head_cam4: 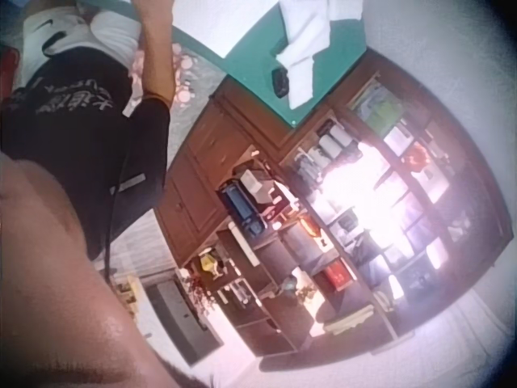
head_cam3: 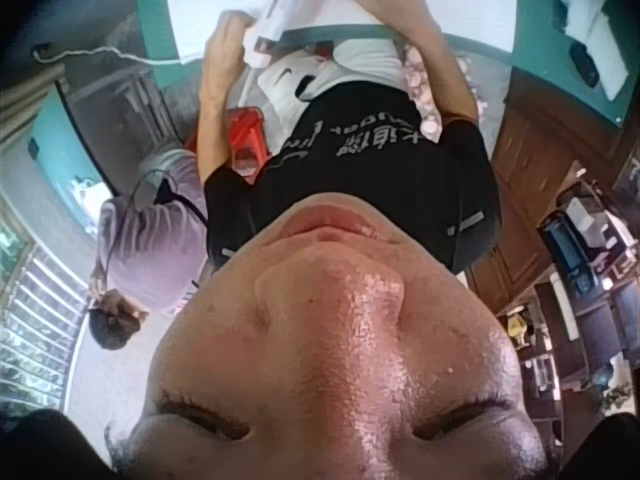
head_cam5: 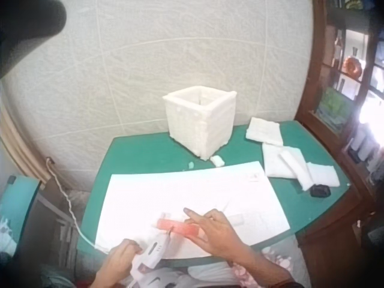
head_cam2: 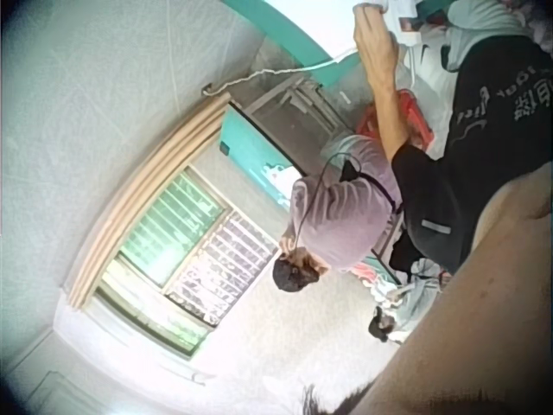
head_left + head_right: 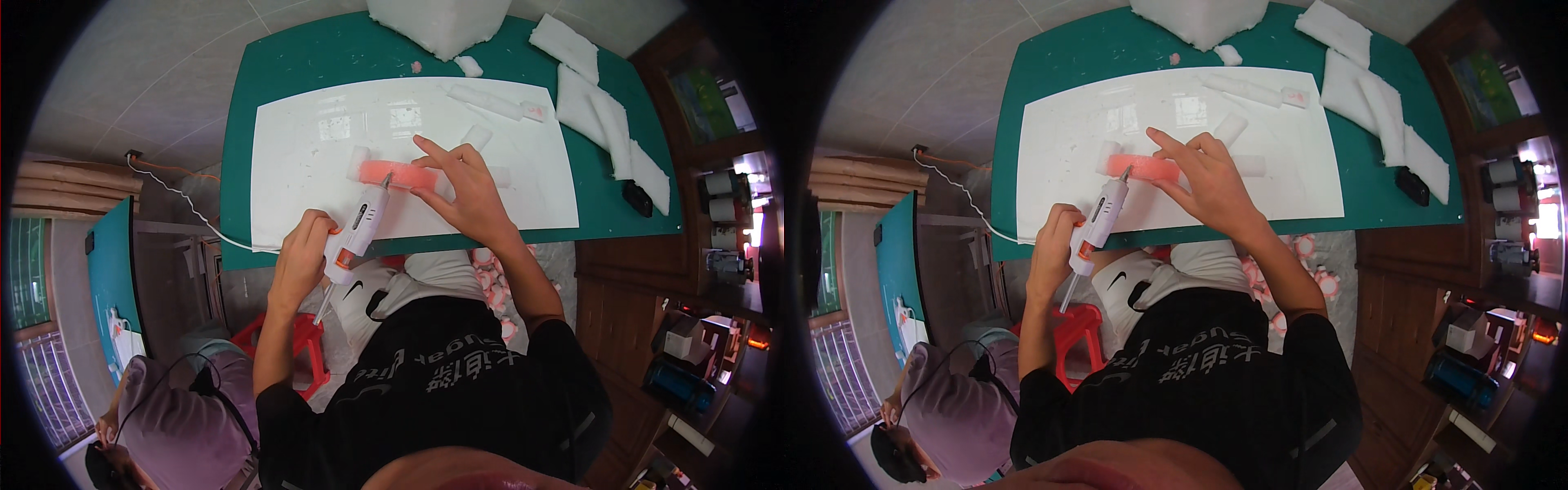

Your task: The person is using a hot glue gun to assemble various pieces of white foam and a pink circular foam component onto a base.

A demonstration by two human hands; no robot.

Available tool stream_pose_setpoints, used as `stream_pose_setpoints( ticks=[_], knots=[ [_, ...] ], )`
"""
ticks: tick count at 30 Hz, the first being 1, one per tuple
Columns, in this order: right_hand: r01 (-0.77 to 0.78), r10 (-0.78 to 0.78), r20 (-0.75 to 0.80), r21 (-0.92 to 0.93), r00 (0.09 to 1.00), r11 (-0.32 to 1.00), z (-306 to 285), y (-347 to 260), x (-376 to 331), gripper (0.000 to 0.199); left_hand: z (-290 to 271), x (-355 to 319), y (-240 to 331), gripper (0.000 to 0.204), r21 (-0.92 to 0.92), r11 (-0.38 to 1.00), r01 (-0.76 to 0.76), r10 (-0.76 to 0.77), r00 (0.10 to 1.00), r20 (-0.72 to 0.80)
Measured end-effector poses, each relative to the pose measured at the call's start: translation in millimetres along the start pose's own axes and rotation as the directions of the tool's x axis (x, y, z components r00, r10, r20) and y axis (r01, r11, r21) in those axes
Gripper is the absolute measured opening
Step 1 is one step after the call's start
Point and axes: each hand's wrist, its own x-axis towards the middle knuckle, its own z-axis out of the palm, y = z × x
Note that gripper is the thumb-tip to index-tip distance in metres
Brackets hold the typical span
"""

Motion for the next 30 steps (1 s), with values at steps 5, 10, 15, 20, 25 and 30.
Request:
stream_pose_setpoints(
  ticks=[5, 10, 15, 20, 25, 30],
  knots=[
    [-0.003, 0.003, 0.004, -0.006, 1.000, 1.000, -1, -1, 0, 0.072, 0, -5, -3, 0.034, 0.014, 1.000, 0.023, -0.023, 0.999, 0.029],
    [0.006, -0.006, -0.003, -0.007, 1.000, 1.000, -1, -1, -1, 0.071, 2, -3, -1, 0.043, -0.008, 1.000, 0.007, -0.007, 1.000, 0.001],
    [0.005, -0.005, -0.004, -0.006, 1.000, 1.000, 0, -1, -1, 0.070, -1, -2, -5, 0.058, 0.052, 0.997, -0.057, 0.060, 0.995, -0.074],
    [-0.014, 0.014, 0.003, -0.006, 1.000, 1.000, -3, 0, -2, 0.068, -2, -6, -27, 0.063, 0.059, 0.994, 0.087, -0.080, 0.989, -0.125],
    [-0.026, 0.026, -0.005, 0.008, 1.000, 1.000, -5, 2, -5, 0.065, -7, -8, -43, 0.061, 0.080, 0.960, 0.268, -0.254, 0.955, -0.156],
    [-0.035, 0.035, 0.000, 0.021, 0.999, 0.999, -6, 3, -7, 0.064, -10, -10, -64, 0.055, -0.003, 0.933, 0.360, -0.357, 0.924, -0.138]
  ],
)
